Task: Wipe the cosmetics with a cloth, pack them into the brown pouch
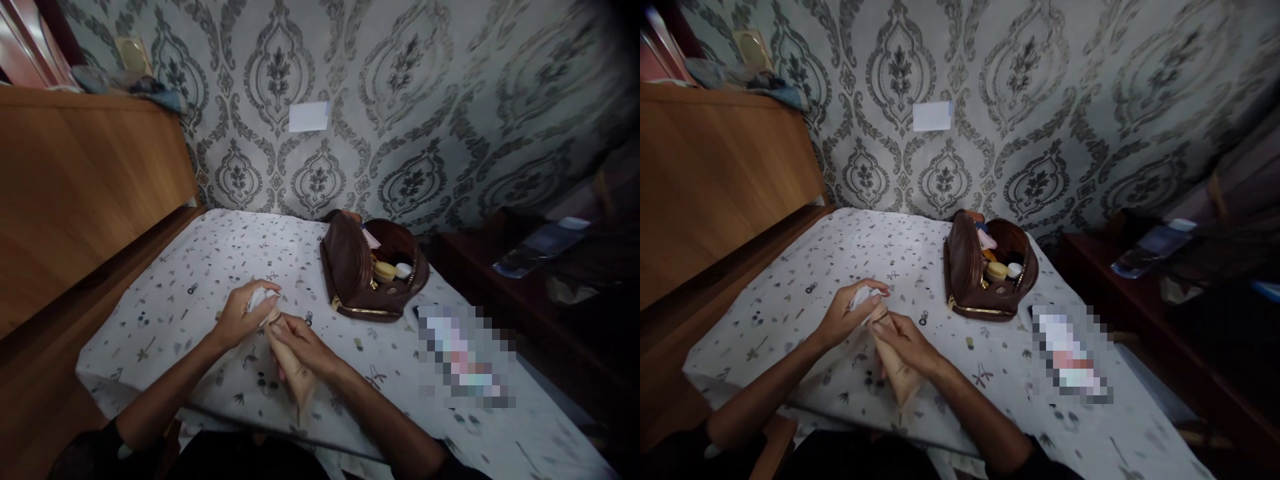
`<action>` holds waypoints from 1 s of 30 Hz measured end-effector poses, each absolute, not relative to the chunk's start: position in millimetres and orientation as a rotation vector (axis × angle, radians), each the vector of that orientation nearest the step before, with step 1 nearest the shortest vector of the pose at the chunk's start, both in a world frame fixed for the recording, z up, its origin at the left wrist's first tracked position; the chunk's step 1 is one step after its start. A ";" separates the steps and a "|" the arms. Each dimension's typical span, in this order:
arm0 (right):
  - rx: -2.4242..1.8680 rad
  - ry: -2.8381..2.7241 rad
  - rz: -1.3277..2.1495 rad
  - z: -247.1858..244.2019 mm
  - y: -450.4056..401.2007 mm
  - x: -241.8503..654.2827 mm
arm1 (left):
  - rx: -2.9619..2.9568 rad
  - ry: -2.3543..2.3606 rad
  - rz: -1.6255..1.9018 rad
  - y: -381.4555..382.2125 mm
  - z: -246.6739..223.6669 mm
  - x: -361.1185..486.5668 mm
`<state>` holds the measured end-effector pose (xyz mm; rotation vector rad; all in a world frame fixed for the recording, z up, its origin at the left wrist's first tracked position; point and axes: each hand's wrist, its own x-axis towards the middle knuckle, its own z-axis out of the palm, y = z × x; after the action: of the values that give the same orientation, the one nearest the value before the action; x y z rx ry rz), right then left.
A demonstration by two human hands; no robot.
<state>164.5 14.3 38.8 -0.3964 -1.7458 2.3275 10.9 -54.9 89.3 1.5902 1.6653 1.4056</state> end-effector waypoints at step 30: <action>-0.562 -0.820 2.132 23.4 17.8 141.3 | 1.711 1.817 1.054 -64.1 32.5 35.6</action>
<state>141.3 17.8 23.4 -0.5625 -0.8200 2.1323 35.6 -64.1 32.5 1.7105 1.8165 1.0544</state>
